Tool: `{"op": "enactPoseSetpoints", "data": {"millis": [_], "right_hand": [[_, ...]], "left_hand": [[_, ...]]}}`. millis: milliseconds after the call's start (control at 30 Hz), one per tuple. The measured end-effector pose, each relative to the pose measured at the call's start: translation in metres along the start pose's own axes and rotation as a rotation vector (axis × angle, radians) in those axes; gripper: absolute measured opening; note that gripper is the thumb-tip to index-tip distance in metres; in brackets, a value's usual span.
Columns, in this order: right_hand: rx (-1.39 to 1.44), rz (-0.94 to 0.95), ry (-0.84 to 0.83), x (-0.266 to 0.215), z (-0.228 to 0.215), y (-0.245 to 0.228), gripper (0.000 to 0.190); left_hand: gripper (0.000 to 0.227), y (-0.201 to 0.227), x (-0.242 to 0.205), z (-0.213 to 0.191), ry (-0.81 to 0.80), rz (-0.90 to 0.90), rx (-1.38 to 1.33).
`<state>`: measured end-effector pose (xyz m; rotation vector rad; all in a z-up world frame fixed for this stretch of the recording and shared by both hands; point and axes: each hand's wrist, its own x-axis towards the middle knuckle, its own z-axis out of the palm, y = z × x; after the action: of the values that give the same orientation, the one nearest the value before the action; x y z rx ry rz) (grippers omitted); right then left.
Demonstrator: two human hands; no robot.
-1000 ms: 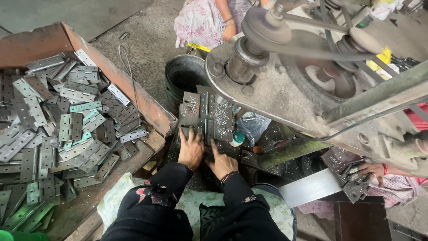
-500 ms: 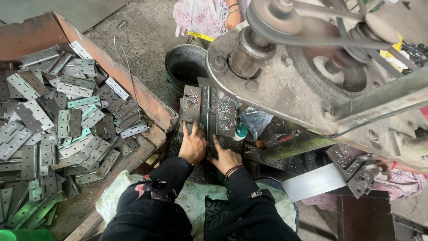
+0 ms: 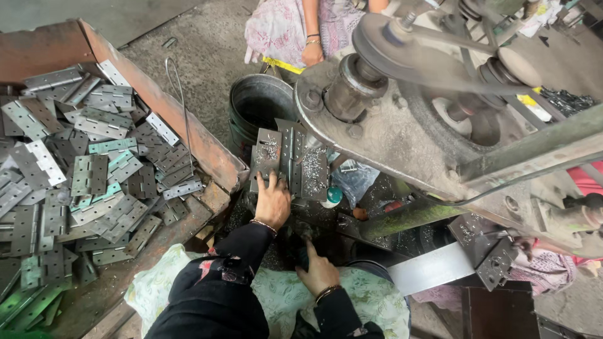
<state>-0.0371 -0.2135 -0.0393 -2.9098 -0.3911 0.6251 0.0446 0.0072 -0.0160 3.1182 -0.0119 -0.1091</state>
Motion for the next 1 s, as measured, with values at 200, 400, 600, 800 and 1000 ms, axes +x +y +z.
{"op": "enactPoseSetpoints", "data": {"millis": [200,400,600,800,1000], "right_hand": [[0.155,0.044,0.043,0.01,0.076,0.022,0.091],[0.226,0.074,-0.136,0.002,0.042,0.012,0.089],[0.03,0.002,0.019,-0.003,-0.006,0.002,0.077],[0.137,0.048,0.122,-0.001,0.063,0.011,0.08],[0.24,0.021,0.072,0.005,0.099,0.024,0.082]], "left_hand": [[0.043,-0.005,0.0,0.005,0.22,-0.052,-0.061],[0.043,-0.008,-0.006,-0.002,0.144,-0.025,-0.038],[0.043,-0.003,-0.004,0.001,0.087,-0.027,-0.03],[0.044,-0.006,0.001,0.007,0.216,-0.046,-0.031],[0.04,-0.008,-0.003,0.012,0.282,-0.047,-0.044]]}}
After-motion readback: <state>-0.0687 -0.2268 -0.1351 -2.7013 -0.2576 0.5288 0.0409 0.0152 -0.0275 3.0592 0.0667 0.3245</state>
